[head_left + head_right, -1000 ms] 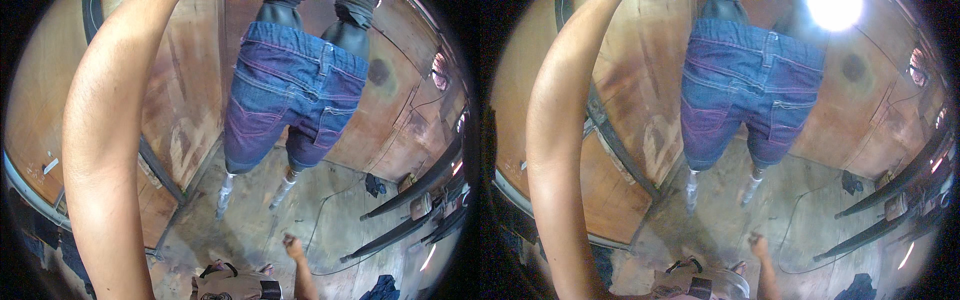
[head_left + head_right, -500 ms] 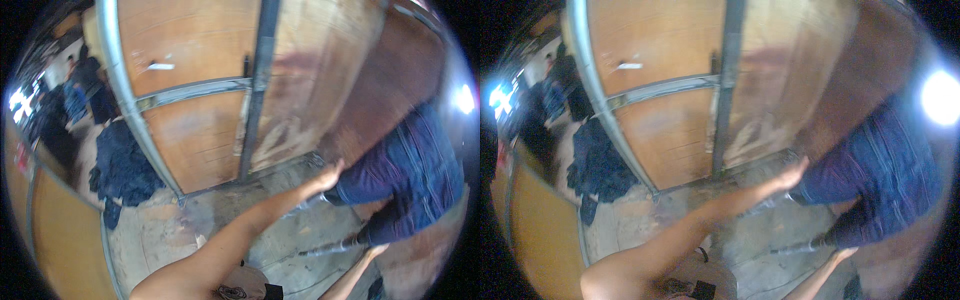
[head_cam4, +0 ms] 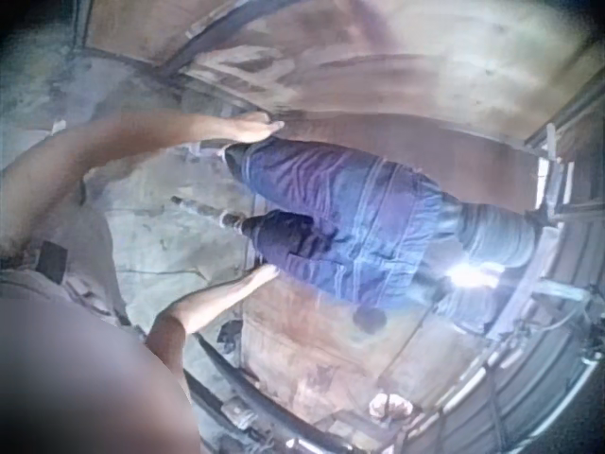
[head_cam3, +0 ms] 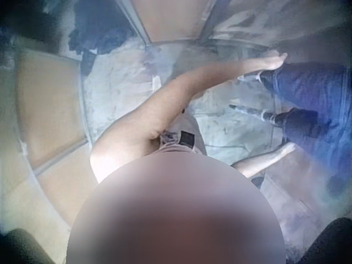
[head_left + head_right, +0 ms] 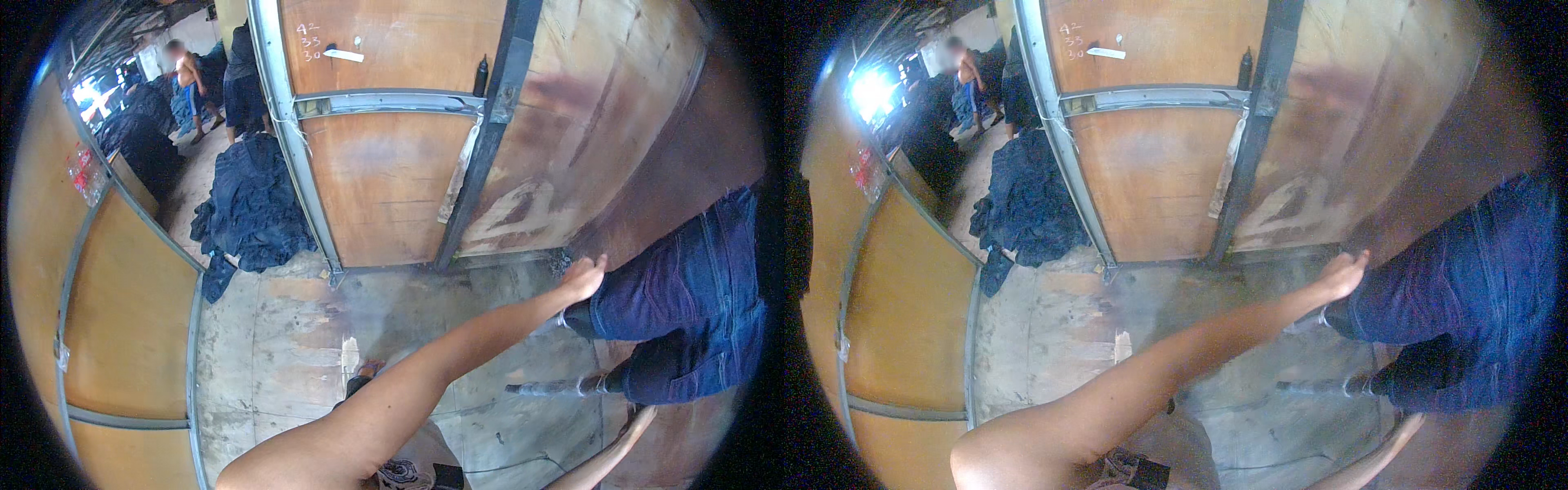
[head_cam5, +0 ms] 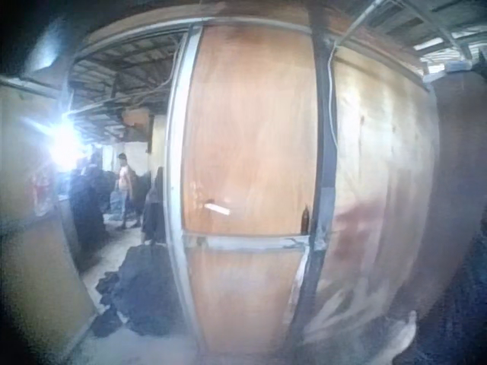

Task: The person repeatedly places denim shorts on a mannequin, sprays them with a handheld spray gun, removes them, and refills the spray gun from a bucket. The cycle continues with multiple pairs of shorts.

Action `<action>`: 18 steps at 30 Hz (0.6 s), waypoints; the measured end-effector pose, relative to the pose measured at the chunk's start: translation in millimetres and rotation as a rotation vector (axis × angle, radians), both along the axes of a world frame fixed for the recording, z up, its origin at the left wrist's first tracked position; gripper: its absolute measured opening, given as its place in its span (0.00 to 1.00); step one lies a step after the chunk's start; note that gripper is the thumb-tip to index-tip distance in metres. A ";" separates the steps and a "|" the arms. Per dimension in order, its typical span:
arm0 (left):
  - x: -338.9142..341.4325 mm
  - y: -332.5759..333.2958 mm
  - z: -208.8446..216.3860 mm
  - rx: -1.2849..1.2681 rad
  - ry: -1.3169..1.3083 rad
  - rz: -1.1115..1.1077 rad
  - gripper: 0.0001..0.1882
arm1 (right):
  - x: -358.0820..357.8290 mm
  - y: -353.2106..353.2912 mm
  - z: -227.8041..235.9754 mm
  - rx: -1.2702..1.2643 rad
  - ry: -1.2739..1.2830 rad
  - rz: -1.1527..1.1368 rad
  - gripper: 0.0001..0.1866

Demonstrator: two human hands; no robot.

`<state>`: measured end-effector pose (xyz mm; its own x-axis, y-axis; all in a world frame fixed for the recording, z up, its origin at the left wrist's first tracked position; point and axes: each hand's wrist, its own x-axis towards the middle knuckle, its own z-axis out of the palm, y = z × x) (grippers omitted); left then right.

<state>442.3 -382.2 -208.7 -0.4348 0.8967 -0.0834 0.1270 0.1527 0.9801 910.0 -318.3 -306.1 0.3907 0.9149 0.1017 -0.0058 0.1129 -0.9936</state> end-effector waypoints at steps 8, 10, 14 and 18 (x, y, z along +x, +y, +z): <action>-9.5 5.7 45.5 0.004 0.028 0.108 0.27 | 43.9 -0.8 8.8 -0.197 0.050 0.136 0.25; -10.6 7.0 42.0 0.010 0.104 0.119 0.26 | 48.4 0.5 15.5 -0.228 0.056 0.159 0.25; -10.5 13.0 34.8 0.132 0.331 0.094 0.26 | 46.5 -11.9 29.1 -0.240 0.077 0.179 0.24; -7.1 31.3 30.2 0.114 0.508 -0.140 0.30 | 18.2 -43.4 31.5 -0.106 0.359 0.287 0.23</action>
<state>435.2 -350.8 -178.5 -0.2703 0.9401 0.2078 0.6010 -0.0038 0.7992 928.2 -361.6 -274.6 0.1138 0.9891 -0.0938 -0.3676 -0.0458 -0.9289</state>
